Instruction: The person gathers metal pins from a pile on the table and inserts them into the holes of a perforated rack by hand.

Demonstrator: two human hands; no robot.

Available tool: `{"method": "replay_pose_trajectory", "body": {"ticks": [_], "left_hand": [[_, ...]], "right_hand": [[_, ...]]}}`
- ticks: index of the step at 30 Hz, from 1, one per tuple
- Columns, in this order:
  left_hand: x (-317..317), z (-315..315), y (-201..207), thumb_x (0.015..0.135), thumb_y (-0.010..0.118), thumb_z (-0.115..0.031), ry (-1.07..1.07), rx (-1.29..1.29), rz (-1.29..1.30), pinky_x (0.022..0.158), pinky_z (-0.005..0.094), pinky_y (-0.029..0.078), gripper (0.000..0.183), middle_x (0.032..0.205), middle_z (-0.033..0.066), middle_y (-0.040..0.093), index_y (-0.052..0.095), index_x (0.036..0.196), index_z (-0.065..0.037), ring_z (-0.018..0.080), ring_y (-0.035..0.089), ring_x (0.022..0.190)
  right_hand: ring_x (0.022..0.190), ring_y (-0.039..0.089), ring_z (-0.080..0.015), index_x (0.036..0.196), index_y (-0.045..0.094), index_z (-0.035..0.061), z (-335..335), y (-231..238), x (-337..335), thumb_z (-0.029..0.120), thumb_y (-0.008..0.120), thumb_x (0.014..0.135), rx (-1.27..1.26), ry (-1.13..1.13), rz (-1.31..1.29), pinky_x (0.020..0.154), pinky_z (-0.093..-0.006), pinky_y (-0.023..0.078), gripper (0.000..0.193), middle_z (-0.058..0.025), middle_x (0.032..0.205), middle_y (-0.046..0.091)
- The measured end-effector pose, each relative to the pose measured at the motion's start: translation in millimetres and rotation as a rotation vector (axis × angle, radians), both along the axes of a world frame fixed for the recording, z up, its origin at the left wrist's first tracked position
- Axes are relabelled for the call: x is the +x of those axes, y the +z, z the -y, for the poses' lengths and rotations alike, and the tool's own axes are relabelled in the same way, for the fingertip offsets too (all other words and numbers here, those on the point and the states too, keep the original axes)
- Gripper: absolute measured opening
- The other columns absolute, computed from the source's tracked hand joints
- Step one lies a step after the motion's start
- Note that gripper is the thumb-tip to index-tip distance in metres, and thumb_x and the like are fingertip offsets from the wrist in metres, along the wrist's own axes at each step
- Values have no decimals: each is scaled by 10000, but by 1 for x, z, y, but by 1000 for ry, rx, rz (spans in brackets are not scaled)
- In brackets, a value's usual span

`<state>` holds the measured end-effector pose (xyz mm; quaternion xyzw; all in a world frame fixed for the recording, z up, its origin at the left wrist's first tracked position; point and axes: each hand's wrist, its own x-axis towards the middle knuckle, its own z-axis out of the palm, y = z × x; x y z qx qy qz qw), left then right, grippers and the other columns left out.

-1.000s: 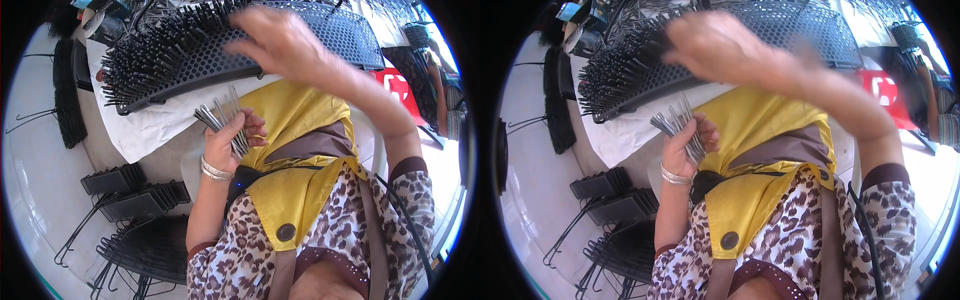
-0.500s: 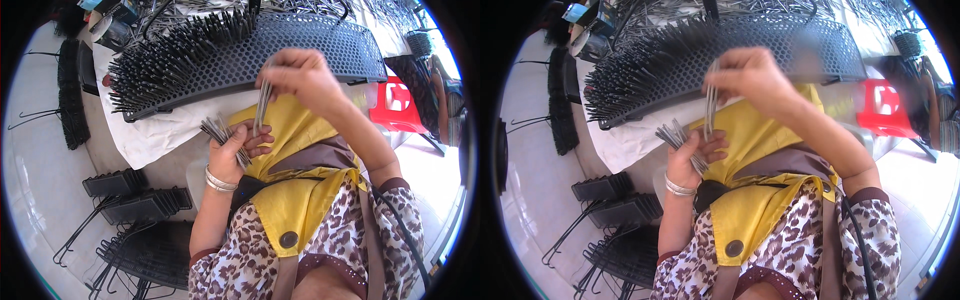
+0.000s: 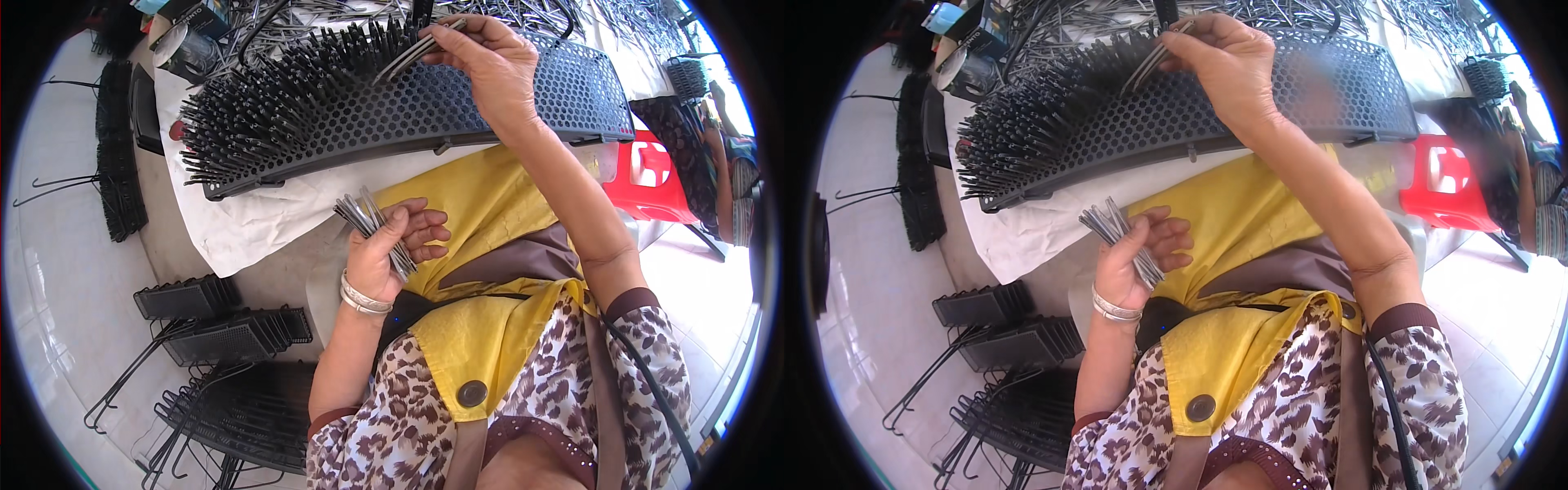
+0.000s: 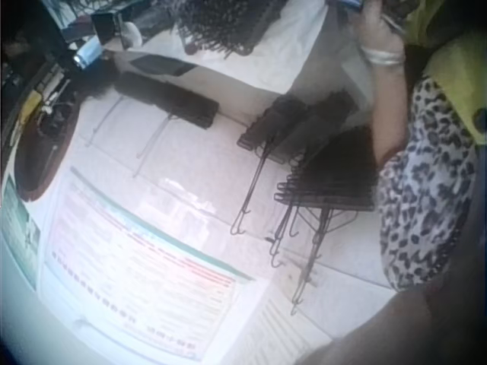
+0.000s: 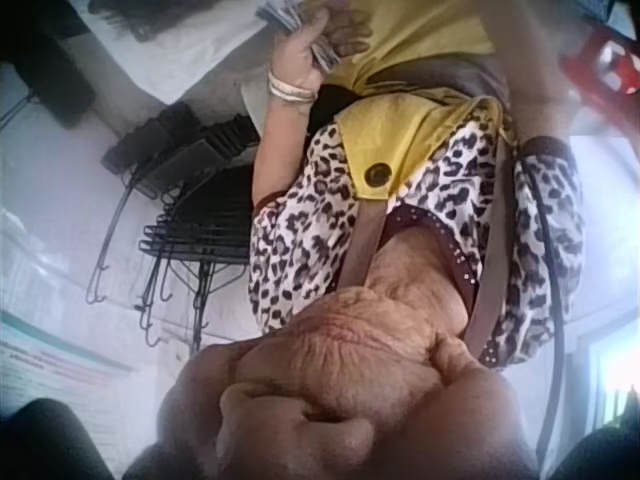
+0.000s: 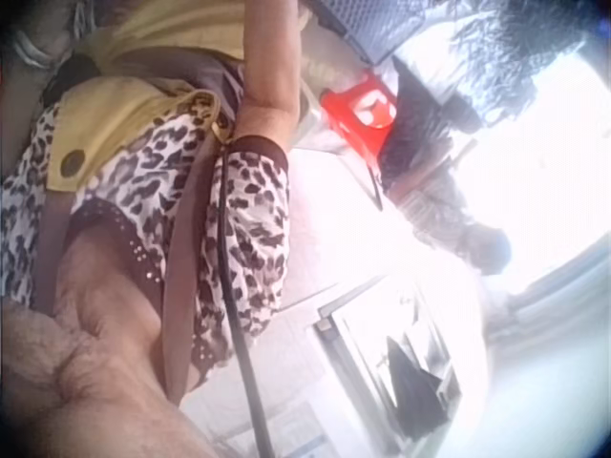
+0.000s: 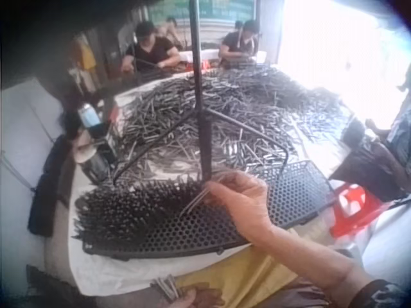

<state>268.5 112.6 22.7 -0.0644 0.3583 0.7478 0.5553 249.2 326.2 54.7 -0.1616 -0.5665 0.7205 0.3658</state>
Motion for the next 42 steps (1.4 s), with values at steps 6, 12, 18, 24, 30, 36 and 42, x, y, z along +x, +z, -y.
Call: {"method": "replay_pose_trajectory", "body": {"ticks": [6,12,18,24,30,36,42], "left_hand": [[0,-2,1,810,510,-205,44,6,38,622,367,513,312,895,218,561,488,989,50,292,588,765],[-1,0,2,811,510,-206,46,-2,58,617,368,515,321,891,221,561,478,996,53,293,589,756],[-2,-1,5,809,513,-203,45,26,67,602,366,518,325,883,225,560,473,998,59,290,592,741],[-3,0,5,809,511,-195,43,20,75,597,366,519,317,874,220,564,476,997,58,285,593,733],[-3,0,7,811,507,-190,49,22,73,595,365,518,309,868,213,566,480,999,54,281,594,732],[-3,1,5,810,506,-185,23,24,98,601,364,517,303,872,209,567,481,1004,46,278,593,737],[-3,1,7,809,509,-192,25,0,65,605,364,515,306,870,203,567,478,1007,39,272,592,736]], "right_hand": [[645,587,-120,843,579,-28,-1,0,2,23,565,754,443,38,134,599,-216,495,104,-82,765,608],[515,554,-62,810,595,27,4,12,-5,36,619,699,1149,16,-13,463,-176,411,114,-53,599,581],[566,563,-254,734,570,39,4,18,-3,62,577,693,955,45,128,506,-292,449,47,-120,617,557],[628,583,-224,787,568,16,3,44,-11,93,600,699,1009,186,384,556,-278,447,121,-129,685,579],[596,573,-184,761,562,5,1,40,-11,72,594,695,1077,165,-123,545,-279,437,99,-124,649,567],[584,564,-254,719,551,-5,-1,36,-16,51,602,673,1041,254,256,522,-301,428,88,-150,640,550],[577,539,-315,688,523,-16,5,39,-24,35,583,659,1053,202,226,512,-344,415,84,-177,606,513]]}}
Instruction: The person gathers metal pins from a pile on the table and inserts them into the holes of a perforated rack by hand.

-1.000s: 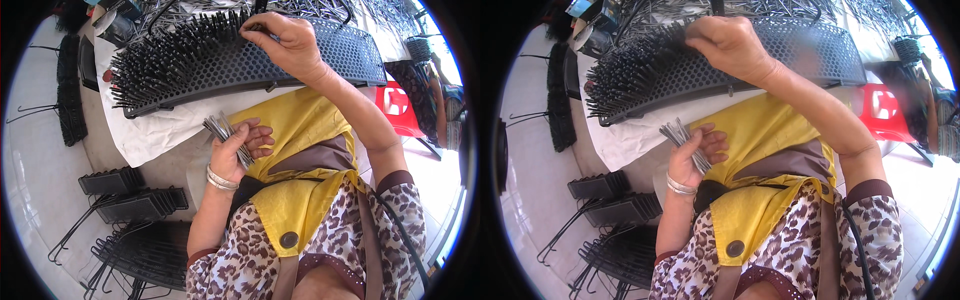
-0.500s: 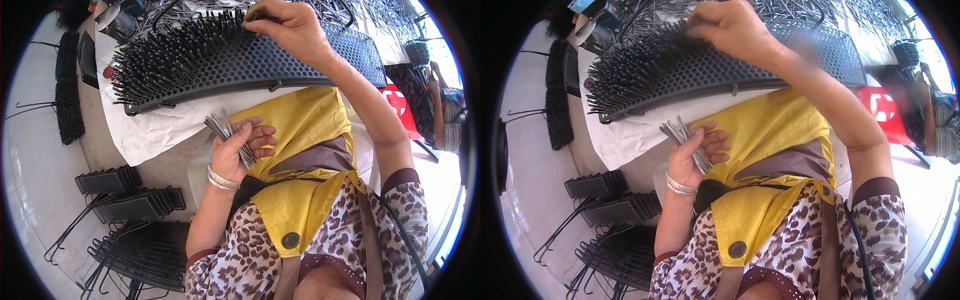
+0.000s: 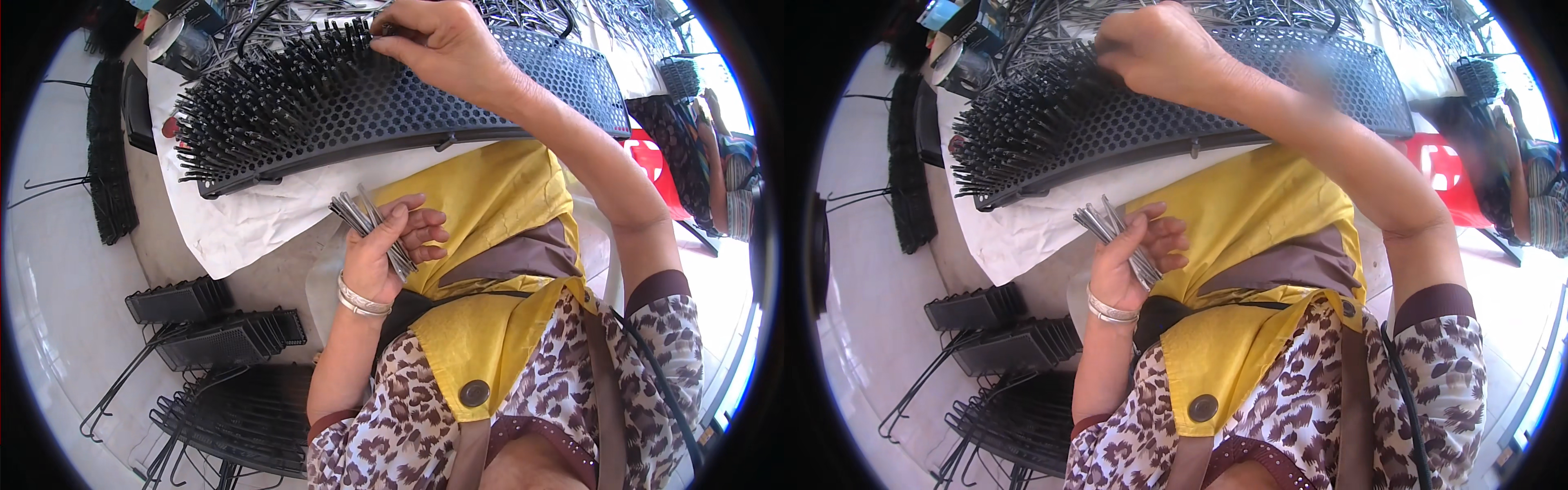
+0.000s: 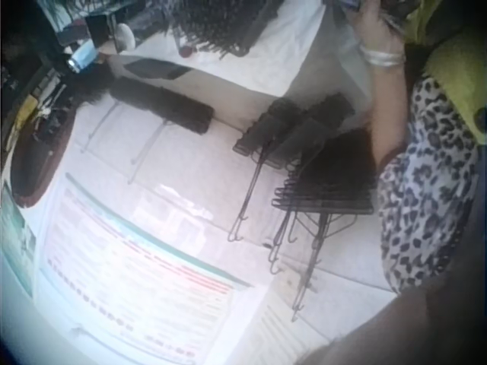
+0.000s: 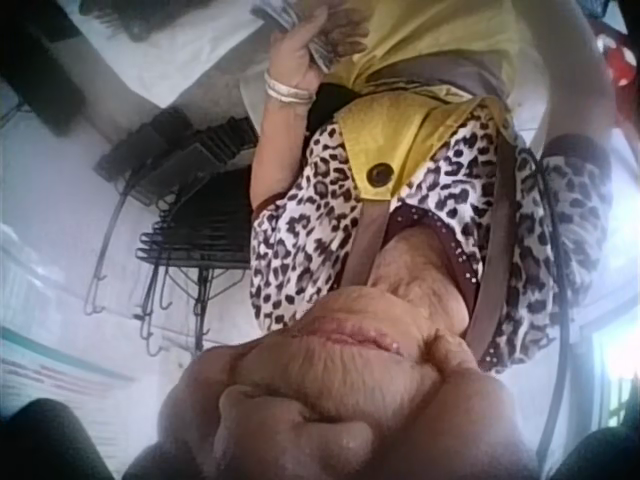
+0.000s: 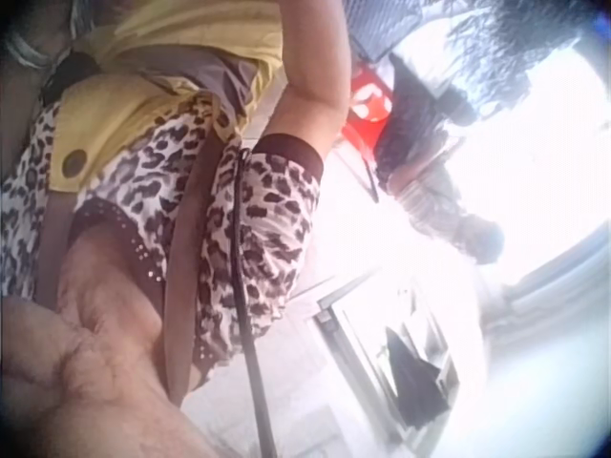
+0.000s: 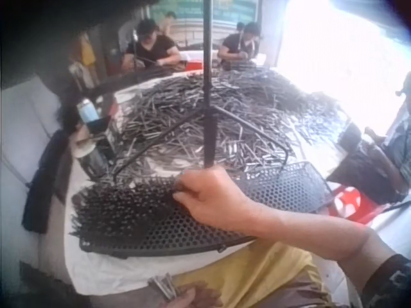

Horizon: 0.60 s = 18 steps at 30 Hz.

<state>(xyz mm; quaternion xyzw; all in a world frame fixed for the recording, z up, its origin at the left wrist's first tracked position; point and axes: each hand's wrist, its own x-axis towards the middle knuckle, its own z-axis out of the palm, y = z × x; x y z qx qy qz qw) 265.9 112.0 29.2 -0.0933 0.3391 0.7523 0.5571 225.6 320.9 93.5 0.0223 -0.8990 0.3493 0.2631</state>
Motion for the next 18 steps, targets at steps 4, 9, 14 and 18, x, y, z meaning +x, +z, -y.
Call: {"method": "replay_pose_trajectory", "body": {"ticks": [4,9,14,18], "left_hand": [[0,0,0,810,509,-192,-1,-1,3,607,360,514,303,867,198,568,479,1005,37,268,592,735],[0,2,-3,825,463,-183,-20,5,-18,610,364,508,290,907,198,561,472,1036,15,280,583,771],[0,0,-2,814,502,-183,-9,2,-3,608,362,515,294,870,199,567,480,1011,35,267,591,734],[1,0,-3,816,496,-171,-32,35,21,630,365,512,296,886,205,561,475,1022,40,274,587,753]], "right_hand": [[589,527,-341,664,499,-23,1,1,-2,29,574,650,15,-63,18,515,-361,410,92,-187,599,500],[588,517,-348,669,485,-17,-1,-2,1,31,571,654,2,-40,-27,508,-370,402,100,-188,595,488],[600,543,-316,664,530,25,0,-17,-3,88,556,671,201,5,-36,549,-386,431,68,-143,597,536],[610,544,-319,664,531,24,-1,-20,-9,91,561,669,305,-23,-9,551,-391,426,74,-151,597,536]]}}
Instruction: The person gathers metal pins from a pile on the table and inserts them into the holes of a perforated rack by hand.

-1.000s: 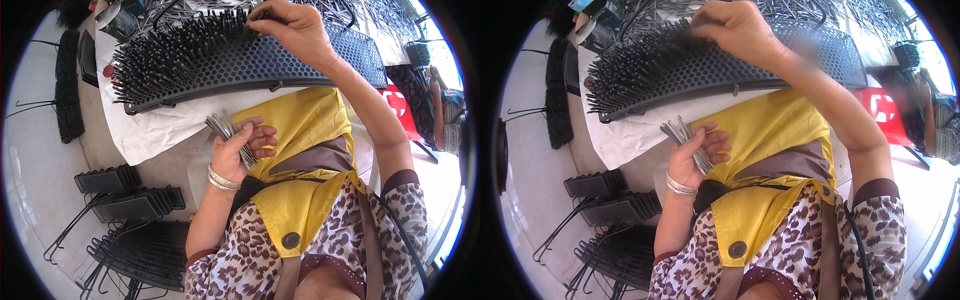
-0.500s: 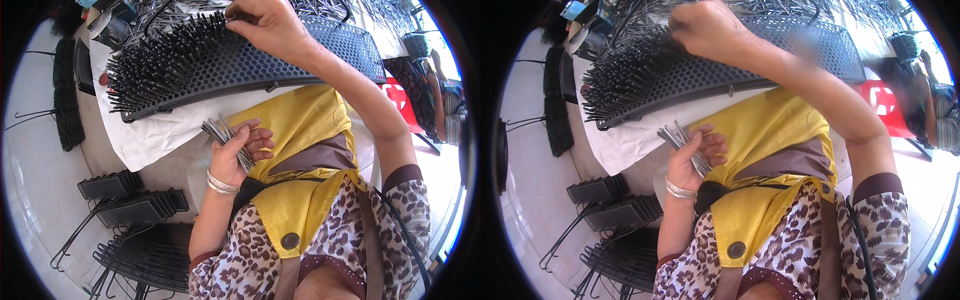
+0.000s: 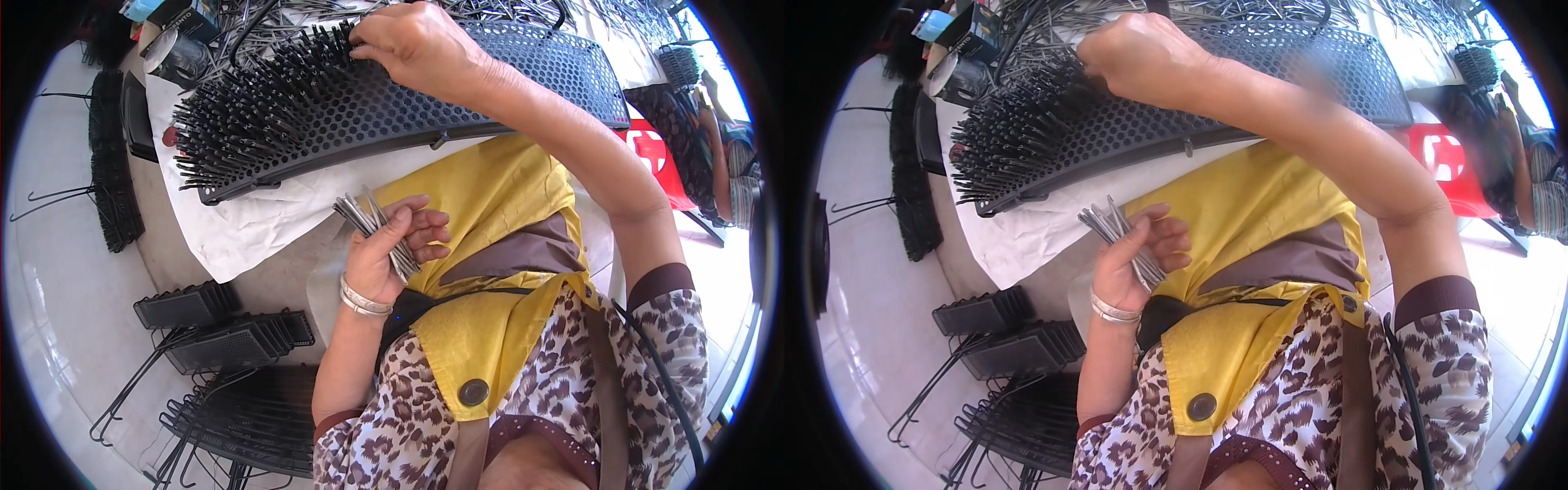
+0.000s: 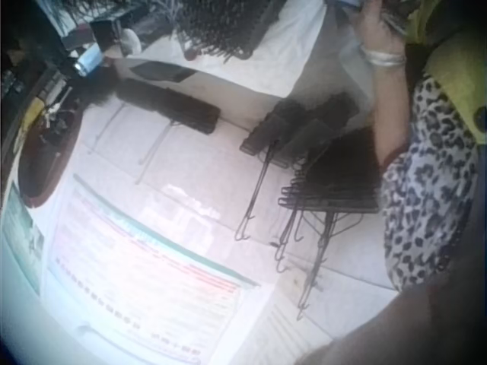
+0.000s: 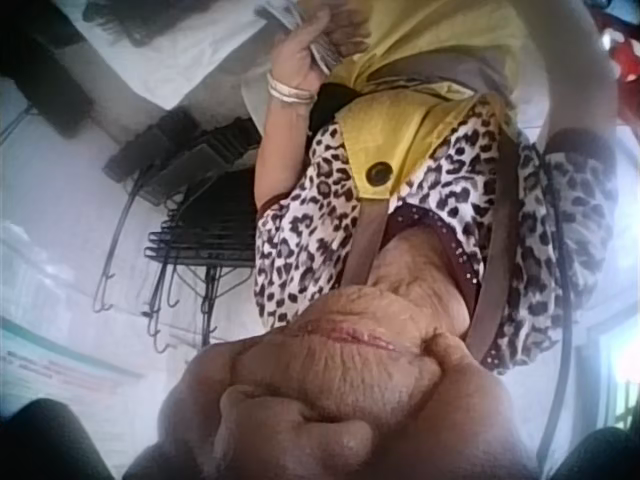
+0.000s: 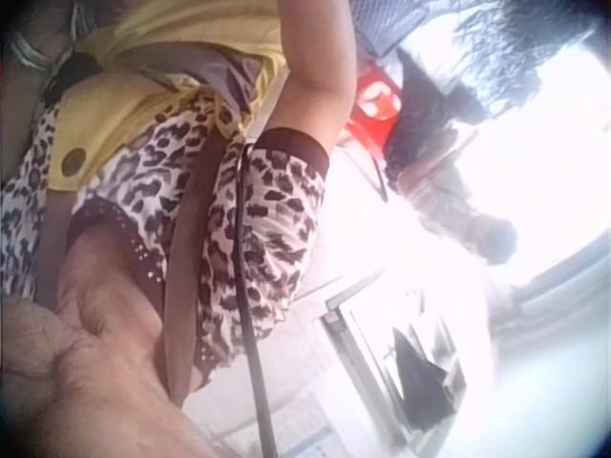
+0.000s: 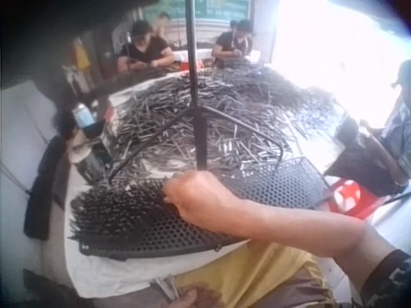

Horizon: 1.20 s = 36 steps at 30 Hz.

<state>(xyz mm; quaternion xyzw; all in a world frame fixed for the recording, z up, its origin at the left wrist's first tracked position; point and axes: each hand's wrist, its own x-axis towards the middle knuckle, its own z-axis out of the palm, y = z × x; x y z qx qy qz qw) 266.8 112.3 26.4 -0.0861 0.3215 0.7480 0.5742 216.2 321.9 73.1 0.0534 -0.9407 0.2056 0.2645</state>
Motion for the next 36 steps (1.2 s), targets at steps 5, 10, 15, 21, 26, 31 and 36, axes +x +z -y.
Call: {"method": "replay_pose_trajectory", "body": {"ticks": [5,10,15,21,26,31,36], "left_hand": [[1,-1,-3,818,461,-150,-36,100,23,754,390,465,325,1016,204,520,434,1084,36,287,552,879],[1,-2,-4,811,450,-129,-52,102,-9,795,386,443,336,1068,213,491,421,1099,41,289,540,907],[-3,-1,-2,817,433,-154,-98,153,-47,781,375,450,352,1082,225,476,410,1099,55,283,533,916],[-6,-1,-2,820,436,-179,-234,243,-72,515,303,497,307,915,233,548,463,997,69,269,589,708],[-3,-3,-1,828,445,-298,-221,82,-286,481,282,474,371,860,197,568,479,1000,29,243,590,669],[1,-6,0,840,446,-276,45,72,-24,608,338,510,357,892,186,558,461,1033,24,253,587,746],[-2,1,-11,843,443,-233,151,-64,35,533,306,490,302,883,168,562,479,1001,21,239,582,728]], "right_hand": [[624,499,-343,713,485,6,-2,6,11,39,593,640,21,73,-214,538,-388,404,134,-168,644,486],[640,494,-333,728,486,17,0,8,13,52,602,637,227,21,-333,551,-393,407,152,-156,679,491],[553,545,-68,768,603,25,23,11,39,112,624,715,-378,-46,-6,489,-192,426,104,-20,633,589],[519,495,-48,746,581,-28,59,-7,82,107,623,712,-1090,150,798,463,-190,411,145,-17,577,547],[528,508,-59,747,573,-47,62,-14,83,29,576,721,-1402,-31,737,467,-187,423,81,-61,632,581],[580,568,-122,765,566,-48,46,-10,82,14,564,726,-1439,-70,548,545,-215,468,73,-89,687,596],[557,573,-137,800,568,-55,26,7,57,0,569,724,-1561,-115,90,491,-211,473,94,-111,677,596]]}}
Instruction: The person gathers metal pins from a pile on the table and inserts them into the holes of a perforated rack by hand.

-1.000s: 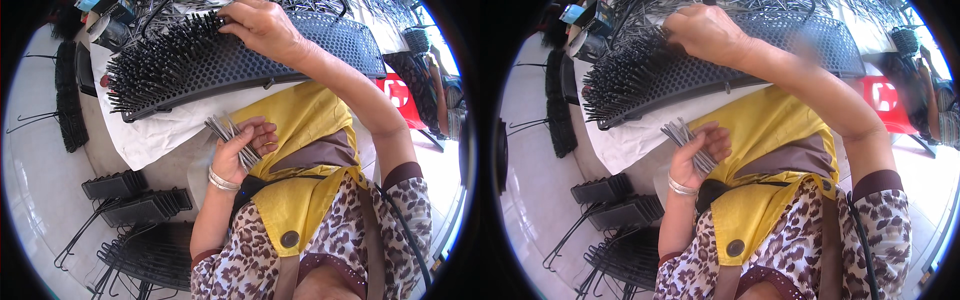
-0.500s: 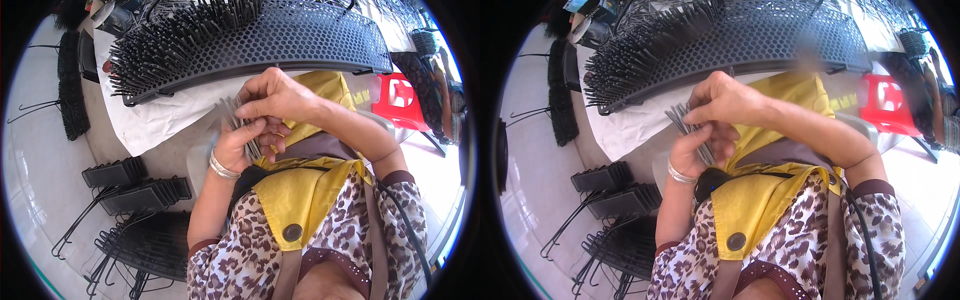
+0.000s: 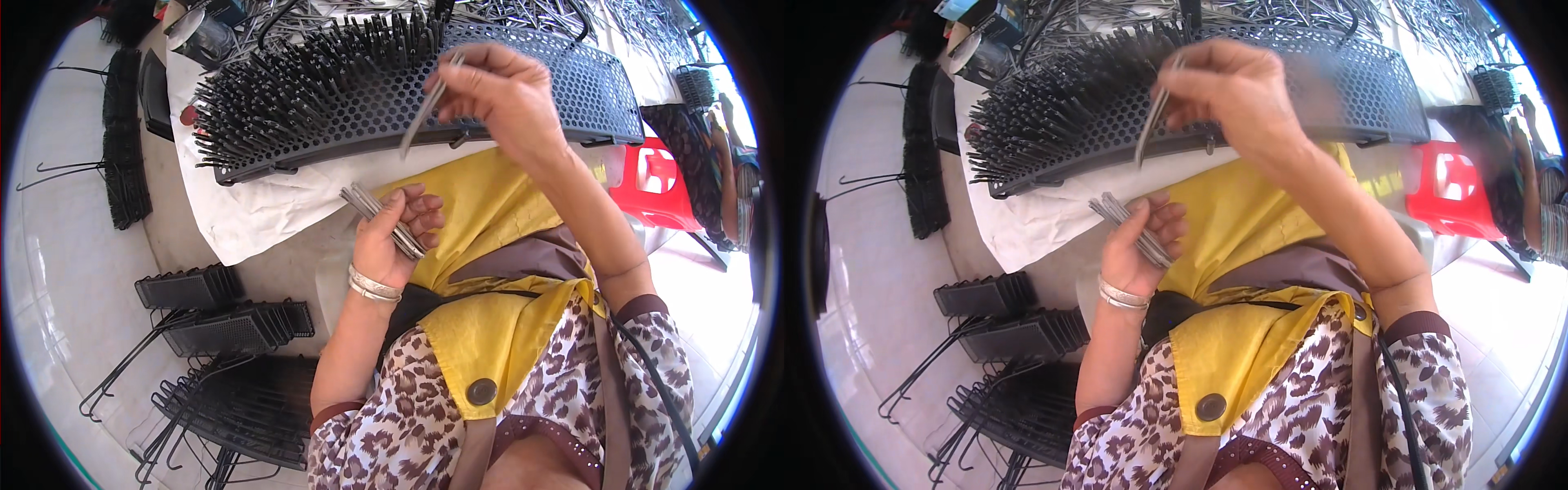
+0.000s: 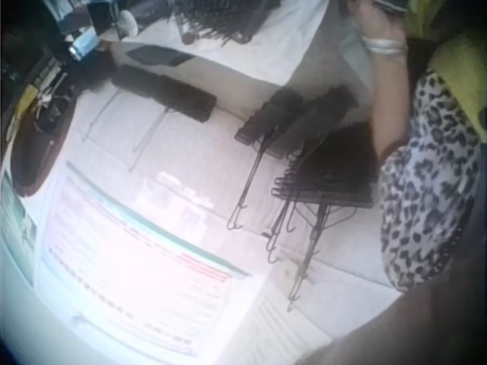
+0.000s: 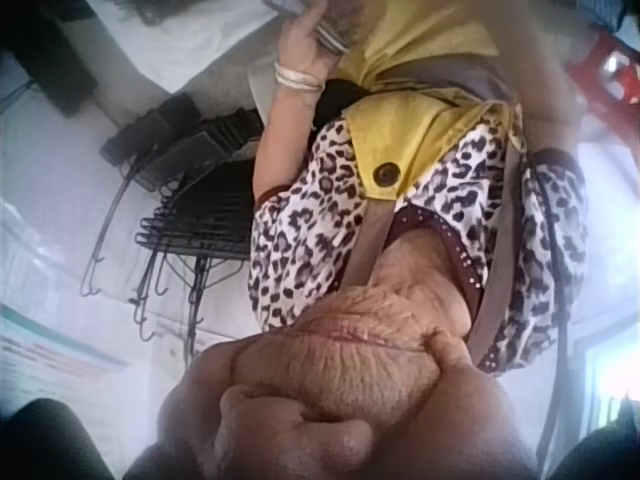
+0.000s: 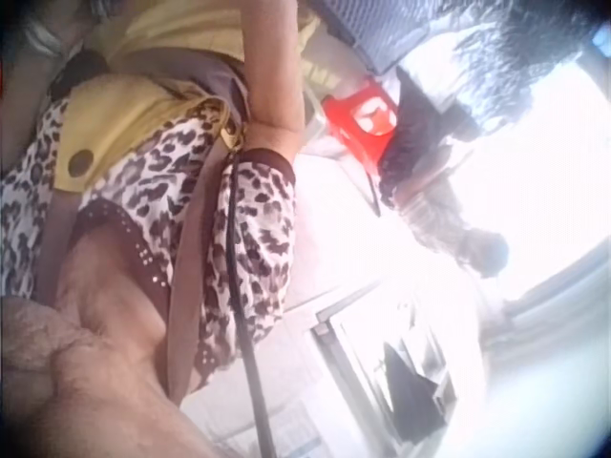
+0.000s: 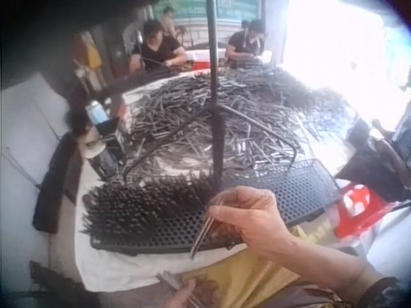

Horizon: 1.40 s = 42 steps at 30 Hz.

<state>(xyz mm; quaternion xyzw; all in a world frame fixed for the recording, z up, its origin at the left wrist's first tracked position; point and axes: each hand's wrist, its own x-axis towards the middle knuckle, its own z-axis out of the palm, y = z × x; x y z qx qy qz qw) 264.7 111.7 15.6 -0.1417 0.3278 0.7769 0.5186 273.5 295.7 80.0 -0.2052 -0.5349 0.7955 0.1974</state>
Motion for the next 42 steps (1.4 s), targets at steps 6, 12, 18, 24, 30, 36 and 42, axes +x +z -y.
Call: {"method": "replay_pose_trajectory", "body": {"ticks": [6,12,18,24,30,36,42], "left_hand": [[2,-1,-4,819,491,-195,-17,-22,99,380,220,316,203,740,79,538,518,914,-17,148,484,543],[6,-2,0,795,540,-187,4,-99,68,379,234,327,131,682,44,493,504,824,-64,147,458,516],[8,-3,2,791,546,-186,18,-82,62,406,254,351,126,672,37,480,491,790,-72,148,455,523],[9,-3,3,785,523,-123,44,-96,33,494,297,427,84,711,50,508,499,827,-53,178,511,621],[9,-3,2,783,506,-99,33,-19,56,536,326,460,102,748,65,531,501,864,-37,200,533,667],[9,-3,1,788,496,-96,23,19,58,554,330,473,111,759,76,534,500,874,-27,206,538,678],[8,-3,-1,794,482,-95,20,26,72,562,328,477,116,767,83,536,500,878,-16,206,543,682]], "right_hand": [[618,555,-74,849,582,-29,-10,-7,-28,-6,567,739,616,-181,-221,547,-170,456,113,-82,766,619],[607,544,-27,798,605,41,-6,-20,-31,71,646,681,745,-229,-173,563,-157,439,128,-16,702,626],[705,569,-66,843,582,-22,-10,-19,-29,-16,555,748,839,-136,-173,621,-158,463,99,-66,785,622],[641,556,-31,828,598,21,-6,-8,-34,50,605,719,1090,-34,-143,568,-162,439,113,-35,717,620],[549,528,-66,814,591,29,-18,7,-45,88,609,722,1185,225,-173,485,-224,417,110,-54,629,583],[537,501,-347,608,469,-26,-14,17,-50,39,565,675,1258,126,-121,482,-355,401,134,-184,534,475],[601,522,-370,579,515,-21,-4,29,-55,67,537,655,1438,195,73,540,-415,408,118,-205,591,515]]}}
